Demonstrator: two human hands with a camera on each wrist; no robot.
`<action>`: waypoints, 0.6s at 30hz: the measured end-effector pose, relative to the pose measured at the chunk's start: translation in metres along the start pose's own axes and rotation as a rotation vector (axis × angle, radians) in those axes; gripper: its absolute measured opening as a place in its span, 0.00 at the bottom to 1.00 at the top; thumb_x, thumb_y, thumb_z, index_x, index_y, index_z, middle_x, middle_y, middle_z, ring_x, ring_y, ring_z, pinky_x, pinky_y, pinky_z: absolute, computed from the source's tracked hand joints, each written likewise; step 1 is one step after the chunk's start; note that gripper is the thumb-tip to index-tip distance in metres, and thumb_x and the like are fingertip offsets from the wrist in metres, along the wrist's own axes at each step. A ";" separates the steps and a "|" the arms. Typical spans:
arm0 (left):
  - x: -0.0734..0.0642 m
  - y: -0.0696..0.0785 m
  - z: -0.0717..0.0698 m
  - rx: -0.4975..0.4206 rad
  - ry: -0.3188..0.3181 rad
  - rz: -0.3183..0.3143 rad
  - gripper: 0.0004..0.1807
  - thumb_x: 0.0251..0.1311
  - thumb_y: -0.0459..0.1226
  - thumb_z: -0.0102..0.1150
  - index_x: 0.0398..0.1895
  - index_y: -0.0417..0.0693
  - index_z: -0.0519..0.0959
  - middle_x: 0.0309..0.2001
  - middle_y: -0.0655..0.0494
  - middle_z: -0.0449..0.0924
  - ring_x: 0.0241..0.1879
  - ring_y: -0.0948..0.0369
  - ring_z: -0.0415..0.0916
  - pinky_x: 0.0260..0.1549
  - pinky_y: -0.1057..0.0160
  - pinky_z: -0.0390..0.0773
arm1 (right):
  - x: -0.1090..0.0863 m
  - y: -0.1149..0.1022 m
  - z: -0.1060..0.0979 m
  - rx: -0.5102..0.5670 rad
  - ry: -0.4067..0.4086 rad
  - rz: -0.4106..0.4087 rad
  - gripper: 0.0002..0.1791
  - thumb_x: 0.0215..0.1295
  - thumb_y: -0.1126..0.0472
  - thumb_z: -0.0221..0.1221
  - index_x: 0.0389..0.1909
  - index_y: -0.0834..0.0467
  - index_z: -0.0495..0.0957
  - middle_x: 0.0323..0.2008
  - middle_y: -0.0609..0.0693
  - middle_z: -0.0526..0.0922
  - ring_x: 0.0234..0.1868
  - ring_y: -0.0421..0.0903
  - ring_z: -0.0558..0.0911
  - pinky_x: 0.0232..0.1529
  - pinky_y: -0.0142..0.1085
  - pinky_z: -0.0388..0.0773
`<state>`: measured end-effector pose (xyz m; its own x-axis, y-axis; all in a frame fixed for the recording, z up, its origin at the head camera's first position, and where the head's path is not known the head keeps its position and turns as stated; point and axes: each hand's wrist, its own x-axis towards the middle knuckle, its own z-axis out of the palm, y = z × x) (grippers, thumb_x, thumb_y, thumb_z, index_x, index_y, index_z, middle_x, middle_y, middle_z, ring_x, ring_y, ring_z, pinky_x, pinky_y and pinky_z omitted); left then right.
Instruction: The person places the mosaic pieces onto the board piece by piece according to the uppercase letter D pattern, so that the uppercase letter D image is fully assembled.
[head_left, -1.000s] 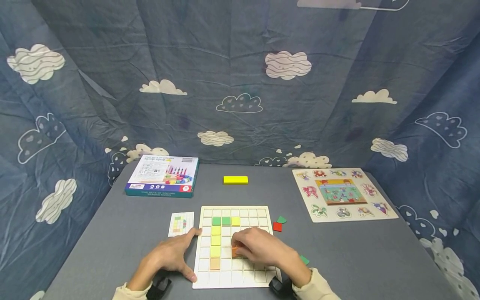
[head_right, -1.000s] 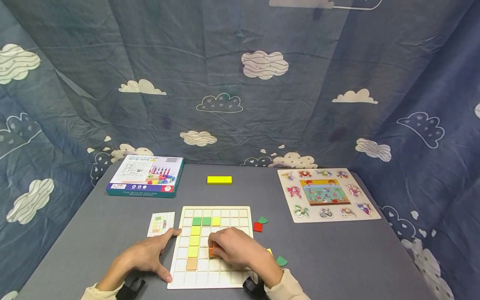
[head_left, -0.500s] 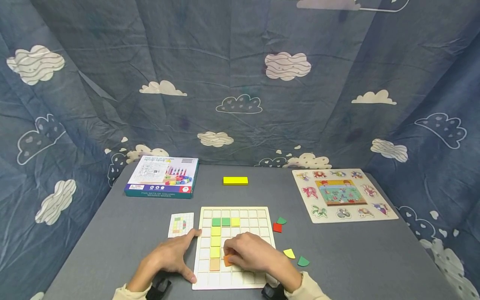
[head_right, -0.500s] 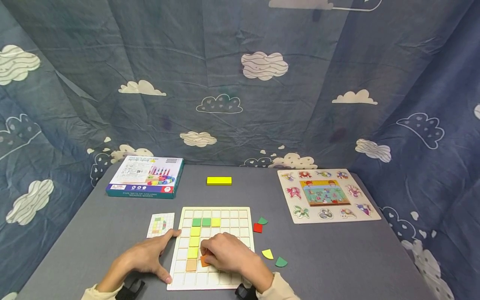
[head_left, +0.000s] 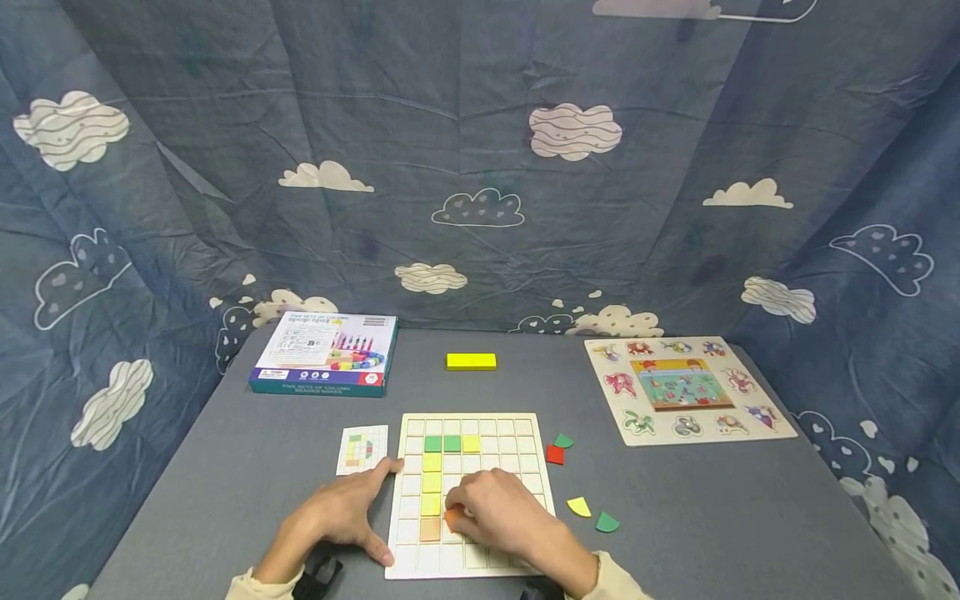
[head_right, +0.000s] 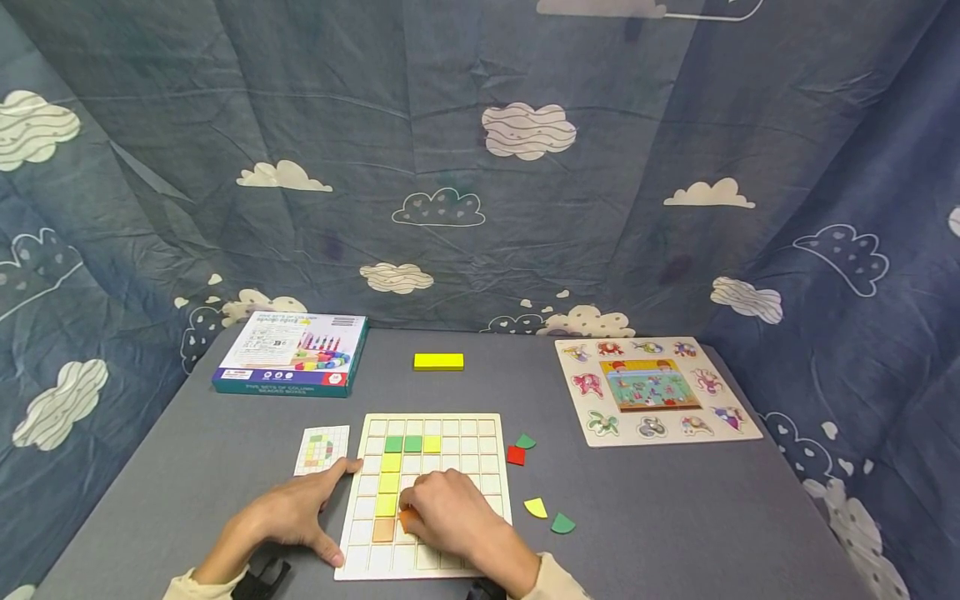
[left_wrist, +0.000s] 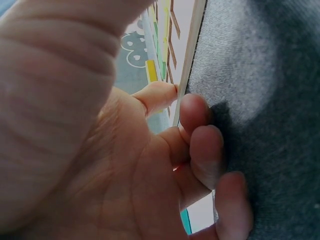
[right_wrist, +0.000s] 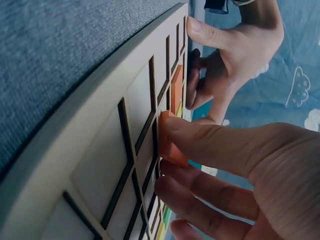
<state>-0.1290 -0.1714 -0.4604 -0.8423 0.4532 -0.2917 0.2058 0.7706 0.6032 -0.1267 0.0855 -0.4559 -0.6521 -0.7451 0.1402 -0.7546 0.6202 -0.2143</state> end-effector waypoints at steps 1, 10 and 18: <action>0.000 0.000 0.000 0.001 0.002 0.005 0.64 0.24 0.49 0.88 0.70 0.47 0.61 0.68 0.39 0.70 0.64 0.41 0.71 0.58 0.36 0.69 | -0.001 0.000 0.000 -0.011 0.007 -0.012 0.05 0.54 0.58 0.72 0.28 0.47 0.85 0.24 0.36 0.78 0.23 0.30 0.69 0.26 0.24 0.66; -0.001 0.000 0.000 0.004 0.006 0.006 0.64 0.24 0.49 0.88 0.69 0.46 0.61 0.67 0.39 0.71 0.64 0.41 0.71 0.58 0.36 0.70 | -0.003 -0.003 0.003 -0.091 0.015 -0.072 0.05 0.54 0.51 0.73 0.27 0.47 0.88 0.25 0.38 0.77 0.25 0.31 0.70 0.25 0.26 0.67; 0.001 0.001 0.000 -0.001 -0.009 -0.019 0.64 0.24 0.49 0.88 0.70 0.47 0.61 0.69 0.40 0.69 0.65 0.42 0.70 0.59 0.36 0.69 | -0.003 -0.005 0.003 -0.105 -0.007 -0.078 0.08 0.53 0.51 0.72 0.20 0.45 0.84 0.21 0.38 0.72 0.22 0.31 0.66 0.21 0.26 0.60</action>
<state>-0.1292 -0.1700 -0.4596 -0.8413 0.4430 -0.3097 0.1897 0.7785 0.5983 -0.1206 0.0835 -0.4583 -0.5908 -0.7935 0.1461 -0.8068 0.5823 -0.1001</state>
